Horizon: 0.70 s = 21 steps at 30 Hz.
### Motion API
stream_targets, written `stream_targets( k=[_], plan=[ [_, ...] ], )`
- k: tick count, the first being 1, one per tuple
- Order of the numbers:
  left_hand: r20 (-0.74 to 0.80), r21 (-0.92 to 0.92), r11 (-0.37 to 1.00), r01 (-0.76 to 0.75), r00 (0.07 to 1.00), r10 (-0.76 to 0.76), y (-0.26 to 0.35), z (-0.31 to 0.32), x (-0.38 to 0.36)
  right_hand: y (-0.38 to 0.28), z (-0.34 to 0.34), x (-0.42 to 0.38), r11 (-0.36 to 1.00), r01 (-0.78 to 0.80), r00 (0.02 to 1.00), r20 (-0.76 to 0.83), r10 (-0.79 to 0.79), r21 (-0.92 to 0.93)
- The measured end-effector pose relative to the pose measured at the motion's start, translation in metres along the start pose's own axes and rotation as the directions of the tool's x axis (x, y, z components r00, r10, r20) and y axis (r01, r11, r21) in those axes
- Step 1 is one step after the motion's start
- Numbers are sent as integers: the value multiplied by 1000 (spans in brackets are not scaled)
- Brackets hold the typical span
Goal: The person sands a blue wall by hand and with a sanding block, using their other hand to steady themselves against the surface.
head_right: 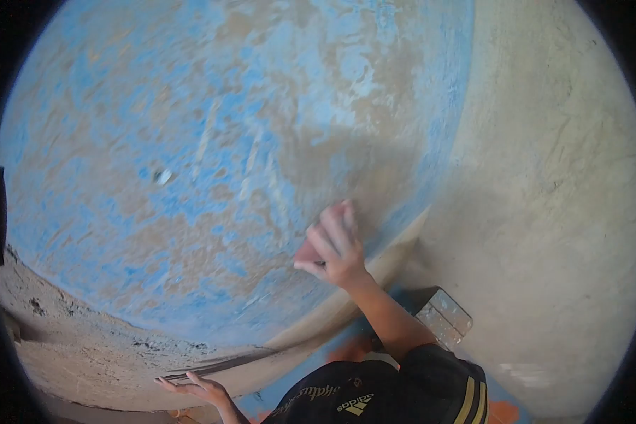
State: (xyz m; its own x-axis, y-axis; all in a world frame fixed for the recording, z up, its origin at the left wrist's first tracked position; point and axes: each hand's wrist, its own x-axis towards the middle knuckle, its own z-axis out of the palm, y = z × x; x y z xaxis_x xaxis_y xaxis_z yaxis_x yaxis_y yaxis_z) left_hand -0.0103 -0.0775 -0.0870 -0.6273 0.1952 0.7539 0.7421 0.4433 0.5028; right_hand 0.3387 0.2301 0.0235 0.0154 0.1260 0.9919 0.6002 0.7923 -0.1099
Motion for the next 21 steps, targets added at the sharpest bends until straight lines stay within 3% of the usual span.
stream_targets(
  k=[2,3,4,7,9,11,12,15,16,18,19,20,21],
  plan=[
    [-32,-6,1000,-14,999,13,22,5,-6,29,-6,9,998,9,999,-37,-11,-65],
    [-45,-4,1000,-24,999,24,38,9,-10,63,-5,12,968,-251,954,-174,244,-15],
    [-63,-5,999,-32,998,32,53,14,-14,84,-6,18,875,-480,828,-293,477,67],
    [-122,-39,985,-168,979,162,97,25,-19,110,-18,45,998,-12,987,-159,2,-63],
    [-159,-17,964,-264,953,258,135,28,-11,116,-36,81,930,365,931,35,-364,-43],
    [-171,26,934,-356,919,355,164,28,1,147,-46,108,927,374,928,20,-373,-36],
    [-162,54,919,-391,905,394,172,28,7,180,-47,132,980,193,976,-98,-196,-43],
    [-172,135,872,-471,855,488,204,28,21,198,-55,165,993,118,983,-146,-114,16],
    [-184,146,848,-510,828,530,214,28,27,188,-54,163,953,300,952,-76,-296,47],
    [-204,154,789,-595,762,615,223,31,38,189,-59,171,927,357,934,-80,-349,116],
    [-217,151,761,-631,730,648,232,33,44,190,-61,176,911,384,923,-81,-376,150],
    [-223,150,729,-668,696,683,242,34,50,214,-62,190,942,299,948,-162,-275,150],
    [-225,149,698,-700,664,714,251,33,56,217,-61,189,943,295,950,-154,-273,151]
  ],
)
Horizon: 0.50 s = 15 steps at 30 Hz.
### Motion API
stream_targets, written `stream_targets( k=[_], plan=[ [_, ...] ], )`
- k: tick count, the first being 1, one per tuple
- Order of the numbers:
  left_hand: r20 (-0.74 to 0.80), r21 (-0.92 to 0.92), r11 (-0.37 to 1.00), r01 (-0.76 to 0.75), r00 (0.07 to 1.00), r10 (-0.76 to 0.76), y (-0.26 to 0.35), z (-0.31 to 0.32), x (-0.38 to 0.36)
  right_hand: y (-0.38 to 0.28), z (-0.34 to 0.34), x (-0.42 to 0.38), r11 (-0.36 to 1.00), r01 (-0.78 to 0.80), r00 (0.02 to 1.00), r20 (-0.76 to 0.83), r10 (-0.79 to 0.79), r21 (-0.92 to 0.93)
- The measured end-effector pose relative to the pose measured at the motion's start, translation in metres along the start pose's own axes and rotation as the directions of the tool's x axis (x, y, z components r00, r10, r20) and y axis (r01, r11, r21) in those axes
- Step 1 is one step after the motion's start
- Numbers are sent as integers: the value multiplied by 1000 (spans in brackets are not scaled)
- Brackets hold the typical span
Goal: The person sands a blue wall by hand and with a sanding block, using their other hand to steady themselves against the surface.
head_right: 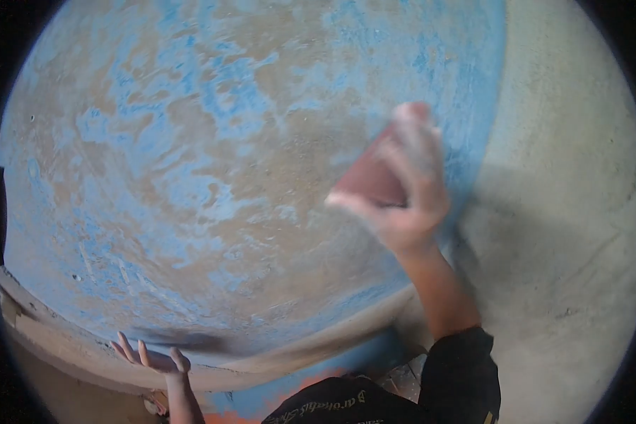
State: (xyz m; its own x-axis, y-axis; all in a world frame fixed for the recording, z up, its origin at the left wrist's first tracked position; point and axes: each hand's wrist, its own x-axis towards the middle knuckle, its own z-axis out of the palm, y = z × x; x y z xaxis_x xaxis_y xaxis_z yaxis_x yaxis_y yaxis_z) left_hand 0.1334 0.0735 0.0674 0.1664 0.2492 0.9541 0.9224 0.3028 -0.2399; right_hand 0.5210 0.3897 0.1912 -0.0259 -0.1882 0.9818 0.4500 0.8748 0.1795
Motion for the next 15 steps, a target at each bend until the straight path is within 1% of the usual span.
stream_targets(
  k=[2,3,6,7,10,11,12,14,15],
  plan=[
    [-13,4,999,-54,998,54,7,1,21,5,0,-5,1000,-8,1000,14,9,-1],
    [-19,7,996,-89,996,89,7,1,33,-19,3,-16,994,106,983,146,-111,38],
    [-27,28,978,-206,978,206,8,-2,73,-20,7,-16,979,193,970,138,-200,64],
    [-18,25,970,-243,970,243,7,-4,85,-4,5,-8,996,52,998,38,-55,73],
    [-17,32,945,-327,945,327,3,-9,107,9,10,13,995,33,998,-48,-29,95],
    [-23,32,925,-378,925,379,-1,-9,117,-7,18,4,980,116,993,14,-120,164],
    [-33,31,901,-432,901,433,-3,-10,129,-14,17,-1,978,142,986,62,-153,155],
    [-37,52,887,-458,887,460,0,-10,154,-28,15,-9,970,195,963,157,-217,144],
    [-27,55,880,-472,880,474,-3,-11,162,-6,12,1,971,224,965,122,-233,80]
  ],
)
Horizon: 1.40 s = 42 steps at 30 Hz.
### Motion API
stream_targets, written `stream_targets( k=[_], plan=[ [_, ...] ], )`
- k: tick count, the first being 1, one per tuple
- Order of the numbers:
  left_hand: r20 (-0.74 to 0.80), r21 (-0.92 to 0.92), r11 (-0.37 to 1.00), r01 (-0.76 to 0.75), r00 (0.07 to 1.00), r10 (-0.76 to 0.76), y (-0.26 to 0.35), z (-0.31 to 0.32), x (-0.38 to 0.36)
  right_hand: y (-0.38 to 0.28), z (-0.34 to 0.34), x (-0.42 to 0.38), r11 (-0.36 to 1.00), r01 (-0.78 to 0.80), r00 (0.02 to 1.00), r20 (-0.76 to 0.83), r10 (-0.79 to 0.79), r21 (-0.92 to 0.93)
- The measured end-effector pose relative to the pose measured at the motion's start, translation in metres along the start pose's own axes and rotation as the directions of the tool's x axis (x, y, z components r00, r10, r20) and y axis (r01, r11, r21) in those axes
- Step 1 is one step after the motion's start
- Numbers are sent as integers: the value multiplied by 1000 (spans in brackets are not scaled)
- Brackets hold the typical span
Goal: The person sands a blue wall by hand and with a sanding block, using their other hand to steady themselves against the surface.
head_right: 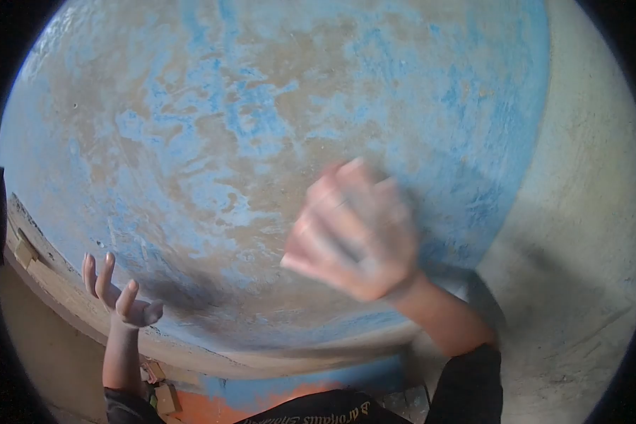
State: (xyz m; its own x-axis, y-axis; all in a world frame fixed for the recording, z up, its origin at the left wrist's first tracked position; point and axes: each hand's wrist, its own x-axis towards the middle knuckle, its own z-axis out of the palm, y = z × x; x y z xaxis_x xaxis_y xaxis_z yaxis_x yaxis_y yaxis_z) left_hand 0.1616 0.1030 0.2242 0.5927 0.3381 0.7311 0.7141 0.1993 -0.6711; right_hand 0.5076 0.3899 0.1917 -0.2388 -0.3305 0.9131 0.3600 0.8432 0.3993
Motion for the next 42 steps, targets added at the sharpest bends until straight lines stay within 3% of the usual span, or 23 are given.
stream_targets(
  k=[3,6,9,11,13,15,18,21,24,27,28,31,34,35,37,38,40,41,42],
  plan=[
    [33,-4,999,-44,998,44,-12,-1,23,28,-8,17,997,-79,990,-115,79,6],
    [58,3,995,-98,993,98,-30,1,43,-24,6,4,992,107,989,98,-113,67],
    [71,16,993,-117,991,116,-44,5,53,9,11,12,984,176,979,-97,-178,-31],
    [64,24,990,-142,988,140,-55,2,59,27,0,23,987,101,988,-107,-114,-124],
    [42,31,988,-149,988,148,-69,-5,62,16,5,33,990,-58,976,-216,29,-131],
    [23,41,986,-161,987,160,-80,-12,70,-11,15,15,989,142,990,4,-142,-37],
    [32,91,977,-191,981,189,-99,-23,74,-13,20,28,955,296,954,49,-295,-8],
    [32,105,976,-192,981,190,-118,-27,73,23,4,76,985,83,990,-99,-98,-149],
    [75,101,982,-160,985,153,-137,-31,66,1,23,93,987,108,986,-115,-122,-115],
    [89,61,989,-133,988,128,-153,-29,62,-30,26,95,904,392,869,254,-425,171],
    [89,31,992,-125,988,122,-156,-29,61,-21,27,111,913,392,888,214,-408,113],
    [97,-2,993,-120,988,119,-165,-27,60,14,17,162,980,147,989,37,-144,-132],
    [151,-7,998,-69,986,69,-166,-31,64,-19,26,168,993,98,995,32,-96,-67],
    [158,-5,998,-64,985,64,-164,-32,64,-27,26,164,973,231,961,159,-227,-7],
    [164,11,999,-50,985,47,-162,-33,64,-38,25,156,873,462,792,370,-485,154],
    [151,31,999,-40,988,35,-161,-32,63,-29,24,167,874,480,810,345,-474,76],
    [123,42,999,11,992,-16,-158,-31,61,-6,23,183,977,181,981,87,-171,-116],
    [113,43,998,37,993,-42,-156,-31,60,-3,23,186,985,4,998,-64,-15,-174],
    [93,43,997,59,994,-62,-156,-30,59,-10,26,186,979,3,996,-91,-22,-203]
  ],
)
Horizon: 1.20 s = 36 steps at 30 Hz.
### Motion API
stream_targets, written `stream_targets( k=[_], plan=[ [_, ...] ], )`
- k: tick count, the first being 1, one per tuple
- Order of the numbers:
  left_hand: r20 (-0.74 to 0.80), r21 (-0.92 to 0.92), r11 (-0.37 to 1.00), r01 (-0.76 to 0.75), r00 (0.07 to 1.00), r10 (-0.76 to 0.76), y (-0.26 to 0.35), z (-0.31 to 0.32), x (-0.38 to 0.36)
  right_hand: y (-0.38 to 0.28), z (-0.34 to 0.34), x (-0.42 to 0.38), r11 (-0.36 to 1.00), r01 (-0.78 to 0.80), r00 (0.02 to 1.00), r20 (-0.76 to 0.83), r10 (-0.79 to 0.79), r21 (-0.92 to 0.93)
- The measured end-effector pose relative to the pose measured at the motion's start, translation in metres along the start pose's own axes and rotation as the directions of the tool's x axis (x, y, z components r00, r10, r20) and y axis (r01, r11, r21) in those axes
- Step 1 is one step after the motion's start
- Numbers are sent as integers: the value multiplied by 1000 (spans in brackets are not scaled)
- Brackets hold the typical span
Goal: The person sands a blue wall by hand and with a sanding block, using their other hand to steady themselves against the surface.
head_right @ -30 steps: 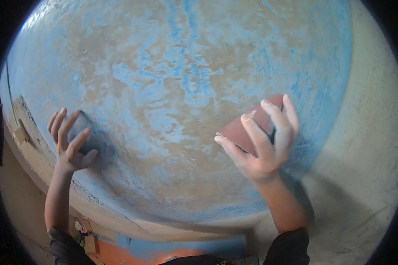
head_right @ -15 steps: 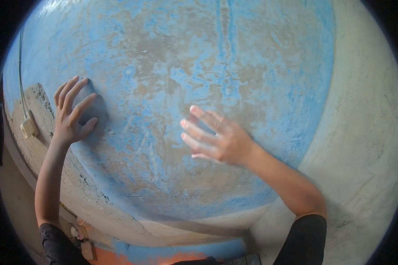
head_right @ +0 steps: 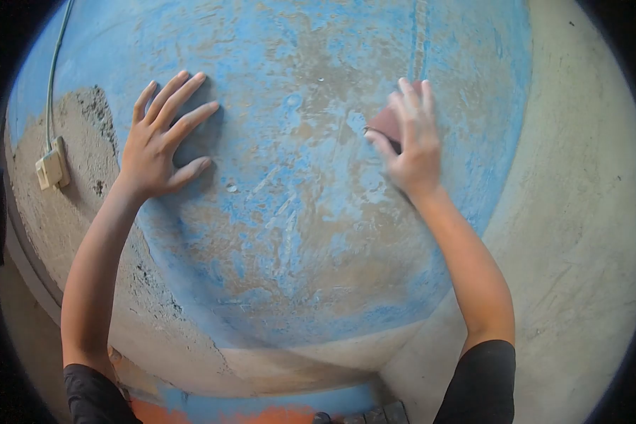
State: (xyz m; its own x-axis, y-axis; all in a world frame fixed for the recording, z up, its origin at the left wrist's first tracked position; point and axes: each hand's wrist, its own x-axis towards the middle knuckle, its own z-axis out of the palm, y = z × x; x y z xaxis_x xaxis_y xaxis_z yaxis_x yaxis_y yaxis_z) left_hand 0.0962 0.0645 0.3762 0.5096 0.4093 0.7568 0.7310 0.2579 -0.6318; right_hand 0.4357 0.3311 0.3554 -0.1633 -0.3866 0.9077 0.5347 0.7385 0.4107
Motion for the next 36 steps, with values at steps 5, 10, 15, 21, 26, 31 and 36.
stream_targets(
  k=[5,10,15,21,26,31,36],
  plan=[
    [-21,-16,999,47,999,-47,2,3,-2,-30,-2,-12,843,366,835,261,-485,394],
    [-76,-45,990,137,987,-140,2,5,-6,-36,13,28,923,277,930,167,-327,268],
    [-159,-27,943,332,930,-332,7,10,-11,-63,25,50,826,405,851,167,-497,392],
    [-172,-45,912,407,896,-409,9,8,-14,-78,36,72,879,410,889,108,-445,244],
    [-174,-68,909,411,892,-417,10,8,-15,-71,41,84,984,138,989,46,-144,113],
    [-162,-90,902,422,887,-432,9,5,-14,-108,29,85,852,467,802,291,-521,236],
    [-221,-92,842,531,814,-538,14,9,-17,-97,51,104,985,8,999,-53,1,171]
  ],
)
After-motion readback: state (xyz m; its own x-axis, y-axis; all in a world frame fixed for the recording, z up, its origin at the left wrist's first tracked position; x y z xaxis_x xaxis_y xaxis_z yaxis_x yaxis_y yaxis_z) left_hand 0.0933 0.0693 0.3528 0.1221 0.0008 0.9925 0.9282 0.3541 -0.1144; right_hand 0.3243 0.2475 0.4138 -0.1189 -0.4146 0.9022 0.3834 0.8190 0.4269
